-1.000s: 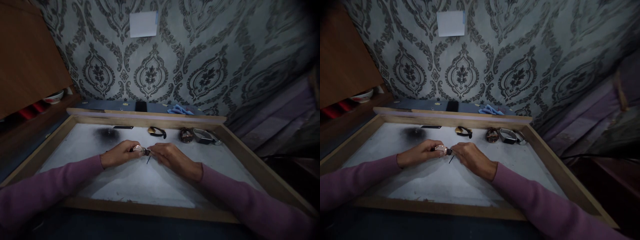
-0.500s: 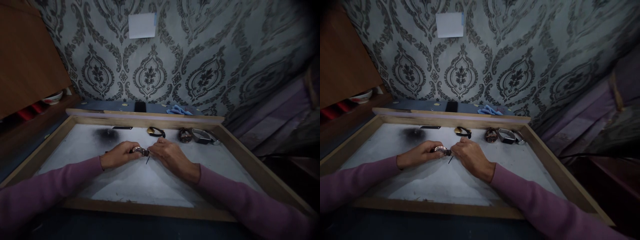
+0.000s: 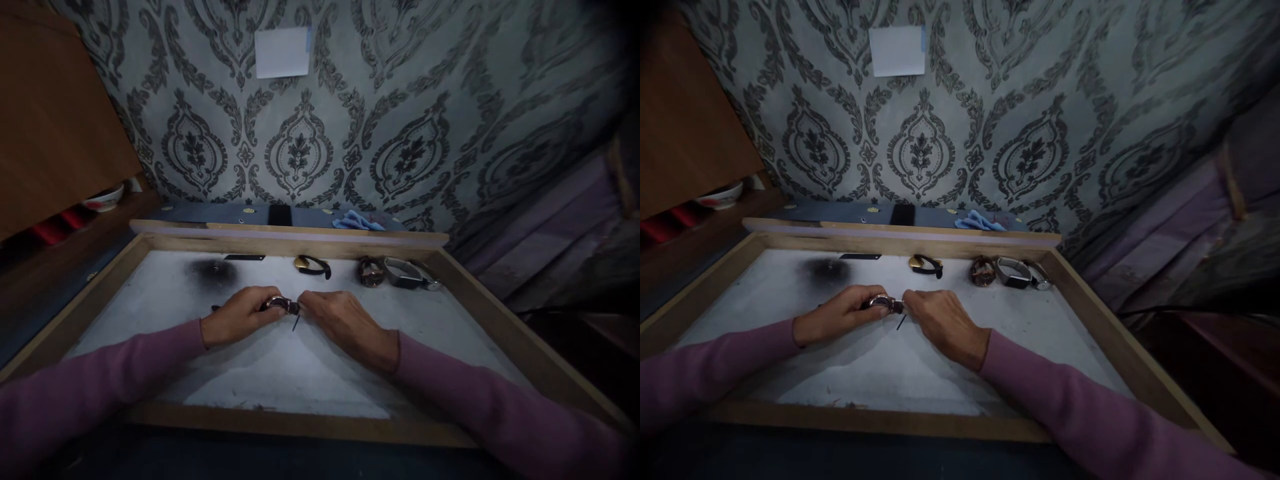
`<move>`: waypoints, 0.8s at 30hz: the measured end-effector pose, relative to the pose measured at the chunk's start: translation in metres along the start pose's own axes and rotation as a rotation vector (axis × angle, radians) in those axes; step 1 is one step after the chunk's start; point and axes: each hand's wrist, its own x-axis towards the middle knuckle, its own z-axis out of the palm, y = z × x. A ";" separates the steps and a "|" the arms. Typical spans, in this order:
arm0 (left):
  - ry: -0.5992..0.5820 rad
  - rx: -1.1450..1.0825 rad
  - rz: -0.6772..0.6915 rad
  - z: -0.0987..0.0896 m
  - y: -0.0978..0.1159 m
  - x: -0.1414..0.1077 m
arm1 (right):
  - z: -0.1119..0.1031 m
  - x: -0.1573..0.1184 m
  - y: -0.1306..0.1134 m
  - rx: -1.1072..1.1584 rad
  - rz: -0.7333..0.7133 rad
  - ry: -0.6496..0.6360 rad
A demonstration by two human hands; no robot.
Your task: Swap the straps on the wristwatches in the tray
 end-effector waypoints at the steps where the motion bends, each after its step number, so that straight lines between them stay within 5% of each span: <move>1: 0.001 -0.002 -0.001 0.000 0.001 0.000 | 0.000 0.000 0.000 -0.017 0.002 -0.004; 13: 0.007 -0.022 0.018 0.002 0.003 -0.001 | 0.002 0.001 0.001 -0.131 -0.015 -0.014; 24: -0.049 -0.110 0.001 0.002 0.005 -0.001 | 0.006 -0.003 0.010 -0.119 -0.177 0.035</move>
